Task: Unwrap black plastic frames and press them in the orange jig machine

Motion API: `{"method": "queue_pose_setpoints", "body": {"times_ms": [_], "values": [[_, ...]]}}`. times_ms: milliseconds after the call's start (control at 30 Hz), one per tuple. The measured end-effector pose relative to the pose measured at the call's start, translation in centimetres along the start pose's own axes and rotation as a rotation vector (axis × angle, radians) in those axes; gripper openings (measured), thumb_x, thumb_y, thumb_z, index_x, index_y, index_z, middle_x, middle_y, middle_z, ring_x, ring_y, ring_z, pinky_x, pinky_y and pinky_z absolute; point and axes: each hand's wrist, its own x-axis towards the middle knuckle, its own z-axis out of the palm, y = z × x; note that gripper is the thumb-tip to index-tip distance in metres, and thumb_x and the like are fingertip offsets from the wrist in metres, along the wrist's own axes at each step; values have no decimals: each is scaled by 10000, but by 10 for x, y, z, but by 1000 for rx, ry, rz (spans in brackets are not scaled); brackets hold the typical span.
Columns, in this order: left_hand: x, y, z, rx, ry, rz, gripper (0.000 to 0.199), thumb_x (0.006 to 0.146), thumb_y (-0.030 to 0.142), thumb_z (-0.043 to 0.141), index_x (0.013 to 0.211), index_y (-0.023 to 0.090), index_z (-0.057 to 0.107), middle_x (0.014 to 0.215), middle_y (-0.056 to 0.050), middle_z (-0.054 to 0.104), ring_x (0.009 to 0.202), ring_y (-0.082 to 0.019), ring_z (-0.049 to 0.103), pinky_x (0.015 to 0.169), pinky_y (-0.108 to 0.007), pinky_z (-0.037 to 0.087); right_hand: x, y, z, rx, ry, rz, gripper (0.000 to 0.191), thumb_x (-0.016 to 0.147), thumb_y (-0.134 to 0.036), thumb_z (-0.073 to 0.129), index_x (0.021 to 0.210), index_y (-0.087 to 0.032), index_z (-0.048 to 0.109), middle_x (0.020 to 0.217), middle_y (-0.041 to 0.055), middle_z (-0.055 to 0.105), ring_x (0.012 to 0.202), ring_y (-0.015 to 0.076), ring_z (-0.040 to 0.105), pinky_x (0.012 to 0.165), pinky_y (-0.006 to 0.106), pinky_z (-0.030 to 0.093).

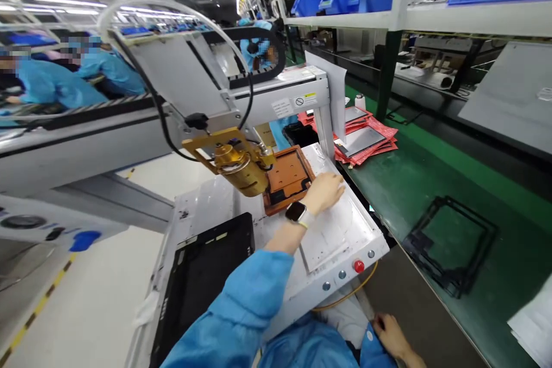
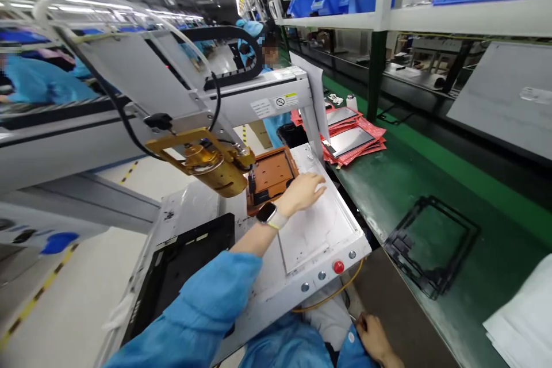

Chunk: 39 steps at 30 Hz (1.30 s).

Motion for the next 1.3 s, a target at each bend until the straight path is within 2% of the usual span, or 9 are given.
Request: {"method": "queue_pose_setpoints", "body": {"times_ms": [100, 267, 500, 600, 733, 867, 967, 1167, 1300], "values": [[19, -30, 14, 88, 10, -113, 275, 1084, 250, 599, 1267, 87, 723, 1305, -190, 743, 1289, -336, 679, 1157, -536, 499, -16, 4, -18, 24, -38, -72, 324, 836, -523, 590, 671, -247, 633, 705, 55, 694, 803, 317, 708, 783, 410, 528], [9, -61, 33, 150, 27, -128, 238, 1079, 226, 571, 1175, 120, 761, 1326, -173, 724, 1304, -324, 647, 1139, -537, 507, -53, -9, -50, 26, -37, -209, 390, 986, -532, 532, 794, -224, 672, 777, 42, 705, 784, 258, 671, 768, 369, 492], [-17, -35, 50, 135, 42, 87, 344, 1092, 270, 505, 1030, 114, 805, 1336, -220, 715, 1356, -358, 596, 1228, -525, 442, -83, -66, -79, 108, 201, -483, 438, 1138, -430, 516, 758, -216, 561, 722, -2, 594, 668, 168, 587, 659, 291, 445], [-31, -16, 39, 117, 56, 146, 362, 1095, 290, 501, 971, 110, 790, 1236, -207, 735, 1256, -341, 640, 1188, -494, 470, -87, -109, -105, 127, 323, -724, 320, 1112, -249, 543, 793, -222, 536, 717, -16, 543, 653, 156, 537, 630, 290, 407], [-61, -5, -6, 79, 138, 106, 498, 1138, 370, 378, 836, 162, 714, 901, -137, 720, 938, -302, 678, 940, -461, 530, -78, -197, -140, 111, 429, -1038, 131, 1051, -144, 521, 976, -219, 598, 842, 39, 622, 802, 215, 573, 758, 372, 468], [-95, -1, -53, -95, 253, -18, 539, 1115, 468, 392, 675, 227, 591, 654, -45, 616, 700, -229, 623, 699, -366, 426, -51, -284, -143, -257, 229, -1169, 314, 1077, -234, 537, 1366, -169, 640, 1280, 157, 726, 1278, 325, 565, 1033, 485, 470], [-118, 5, -71, -244, 336, -128, 513, 1096, 500, 390, 754, 223, 654, 598, -9, 622, 601, -191, 596, 658, -337, 400, -35, -324, -133, -636, 12, -1229, 416, 1086, -247, 553, 1460, -77, 611, 1268, 185, 729, 1257, 337, 551, 1029, 483, 454], [-146, 11, -71, -538, 520, -267, 545, 1091, 530, 435, 720, 215, 681, 558, 17, 643, 516, -131, 604, 608, -297, 440, -29, -361, -140, -865, -160, -1176, 135, 1043, -221, 690, 1090, -112, 753, 1050, 133, 676, 1096, 304, 557, 1019, 453, 447], [-149, 9, -66, -611, 578, -265, 565, 1100, 523, 458, 665, 210, 636, 533, 13, 619, 478, -117, 570, 558, -276, 434, -29, -370, -153, -862, -175, -1170, 179, 1062, -110, 635, 939, -133, 763, 969, 100, 656, 1082, 277, 554, 1055, 441, 435]]}}
